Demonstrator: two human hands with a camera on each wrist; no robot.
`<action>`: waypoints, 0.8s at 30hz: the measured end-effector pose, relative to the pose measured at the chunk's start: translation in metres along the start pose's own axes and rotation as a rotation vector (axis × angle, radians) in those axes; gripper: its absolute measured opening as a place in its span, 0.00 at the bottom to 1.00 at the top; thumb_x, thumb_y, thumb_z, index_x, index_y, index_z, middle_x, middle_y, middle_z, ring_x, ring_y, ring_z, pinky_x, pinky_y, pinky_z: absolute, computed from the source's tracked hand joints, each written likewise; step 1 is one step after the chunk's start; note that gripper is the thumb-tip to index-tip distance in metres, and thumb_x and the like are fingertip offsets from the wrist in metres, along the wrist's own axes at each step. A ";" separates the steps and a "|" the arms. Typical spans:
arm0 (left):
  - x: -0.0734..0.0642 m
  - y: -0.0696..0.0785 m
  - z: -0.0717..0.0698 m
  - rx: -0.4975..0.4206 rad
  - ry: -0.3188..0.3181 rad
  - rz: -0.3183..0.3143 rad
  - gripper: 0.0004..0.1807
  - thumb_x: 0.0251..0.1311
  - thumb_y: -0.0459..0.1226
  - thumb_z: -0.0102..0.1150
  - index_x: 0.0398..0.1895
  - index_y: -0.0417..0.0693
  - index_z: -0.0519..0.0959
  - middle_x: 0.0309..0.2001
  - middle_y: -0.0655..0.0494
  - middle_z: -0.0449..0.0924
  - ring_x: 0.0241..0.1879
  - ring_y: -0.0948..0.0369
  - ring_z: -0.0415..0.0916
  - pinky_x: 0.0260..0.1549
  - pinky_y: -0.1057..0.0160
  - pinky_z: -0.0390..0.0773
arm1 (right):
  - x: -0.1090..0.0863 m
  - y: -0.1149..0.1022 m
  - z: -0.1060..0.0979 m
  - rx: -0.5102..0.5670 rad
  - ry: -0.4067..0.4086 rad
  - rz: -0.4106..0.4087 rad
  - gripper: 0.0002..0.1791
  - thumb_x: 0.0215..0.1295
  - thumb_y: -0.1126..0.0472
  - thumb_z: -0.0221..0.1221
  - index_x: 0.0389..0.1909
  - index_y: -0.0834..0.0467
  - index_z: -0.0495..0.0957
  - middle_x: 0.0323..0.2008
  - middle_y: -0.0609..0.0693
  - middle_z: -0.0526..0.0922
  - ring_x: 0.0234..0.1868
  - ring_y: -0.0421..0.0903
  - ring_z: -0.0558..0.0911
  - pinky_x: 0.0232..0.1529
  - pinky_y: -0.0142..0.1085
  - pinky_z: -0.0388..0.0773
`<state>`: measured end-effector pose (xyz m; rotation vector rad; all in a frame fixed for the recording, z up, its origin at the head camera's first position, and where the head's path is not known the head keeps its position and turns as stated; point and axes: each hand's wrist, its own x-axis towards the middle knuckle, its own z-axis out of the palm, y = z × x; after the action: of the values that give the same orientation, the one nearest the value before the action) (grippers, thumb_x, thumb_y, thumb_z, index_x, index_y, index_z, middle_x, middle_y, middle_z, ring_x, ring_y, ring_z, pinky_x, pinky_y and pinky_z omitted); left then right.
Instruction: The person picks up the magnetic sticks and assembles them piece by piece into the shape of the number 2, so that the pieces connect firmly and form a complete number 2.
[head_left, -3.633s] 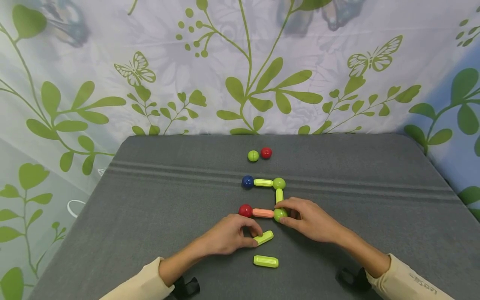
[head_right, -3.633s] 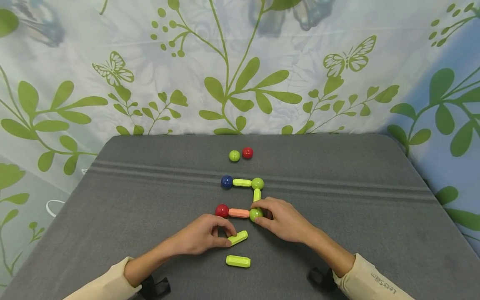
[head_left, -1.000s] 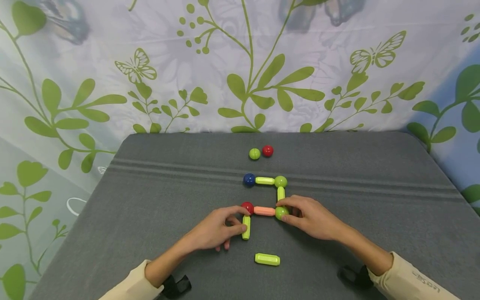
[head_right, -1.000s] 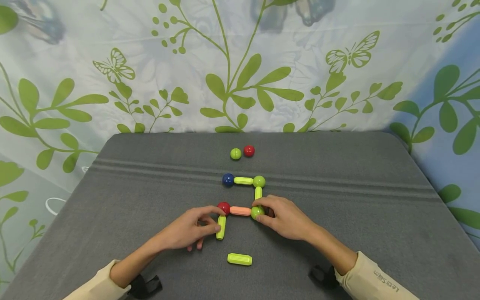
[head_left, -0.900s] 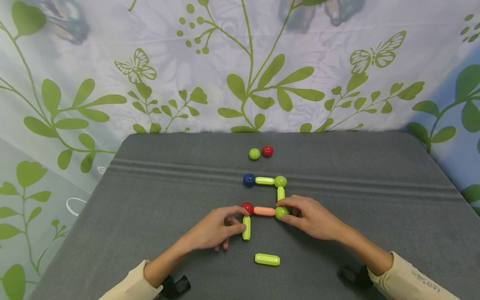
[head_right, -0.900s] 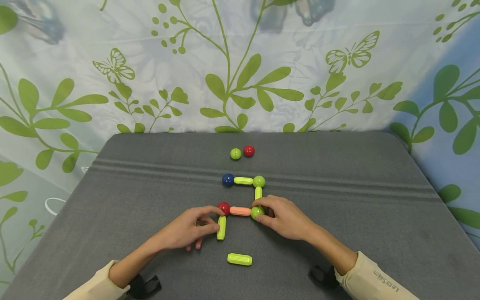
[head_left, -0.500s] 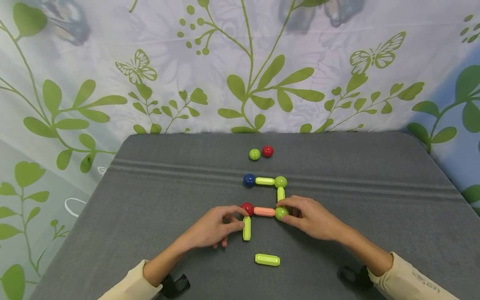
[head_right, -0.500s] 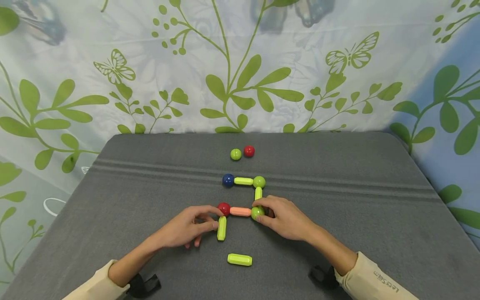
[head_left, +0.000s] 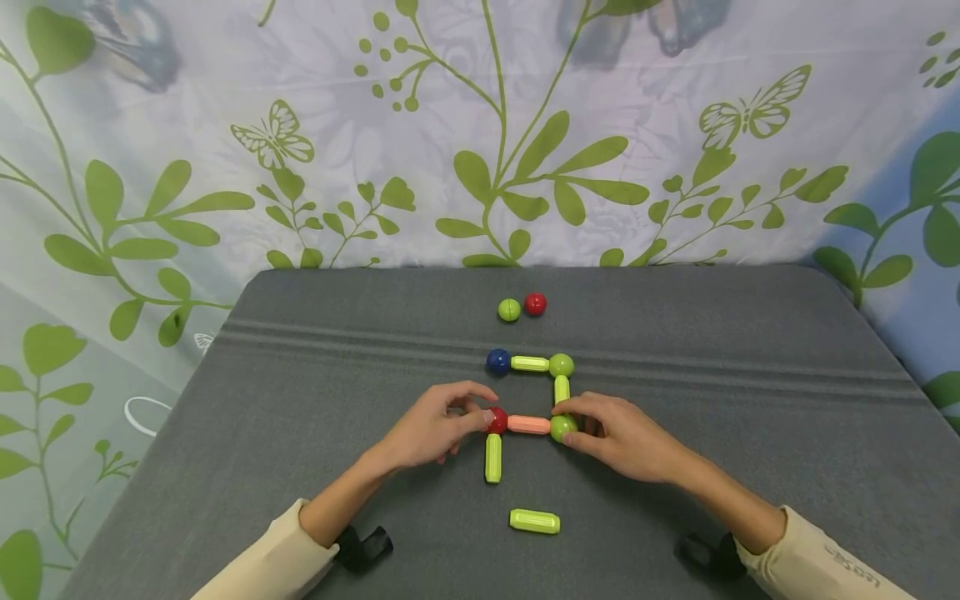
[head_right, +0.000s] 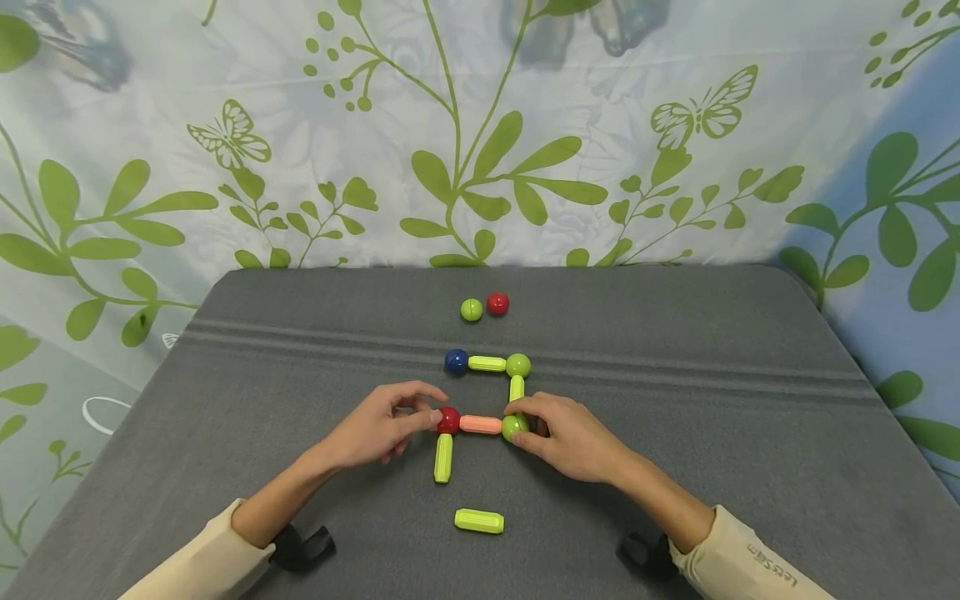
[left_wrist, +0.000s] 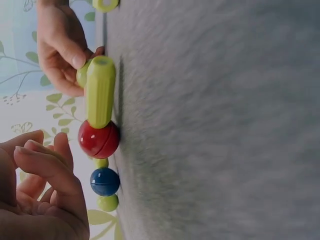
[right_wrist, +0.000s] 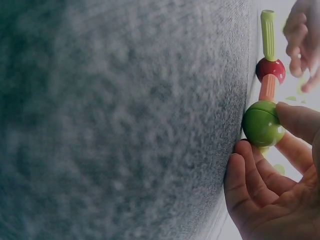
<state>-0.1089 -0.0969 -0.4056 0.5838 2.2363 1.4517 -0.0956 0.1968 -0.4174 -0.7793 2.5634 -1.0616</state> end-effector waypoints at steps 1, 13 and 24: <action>0.003 0.001 0.000 -0.001 0.012 0.008 0.15 0.70 0.39 0.58 0.56 0.44 0.78 0.35 0.45 0.80 0.15 0.61 0.66 0.12 0.63 0.68 | 0.000 0.000 0.000 -0.001 0.001 0.001 0.16 0.69 0.57 0.62 0.56 0.55 0.79 0.37 0.40 0.78 0.31 0.38 0.75 0.31 0.34 0.74; 0.053 0.004 -0.015 0.027 0.229 0.051 0.15 0.69 0.36 0.58 0.56 0.39 0.77 0.37 0.44 0.79 0.15 0.61 0.66 0.14 0.64 0.68 | -0.001 0.000 0.000 -0.002 0.002 -0.003 0.16 0.69 0.57 0.62 0.56 0.54 0.79 0.37 0.40 0.78 0.31 0.38 0.75 0.31 0.34 0.74; 0.104 -0.007 -0.024 0.066 0.322 -0.038 0.23 0.68 0.37 0.60 0.64 0.43 0.71 0.41 0.48 0.77 0.20 0.58 0.71 0.18 0.60 0.76 | -0.001 -0.001 -0.002 -0.001 0.009 -0.029 0.16 0.70 0.57 0.62 0.56 0.56 0.79 0.37 0.41 0.78 0.30 0.38 0.74 0.30 0.34 0.74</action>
<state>-0.2088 -0.0609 -0.4147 0.3436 2.5326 1.5494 -0.0956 0.1977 -0.4150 -0.8166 2.5680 -1.0755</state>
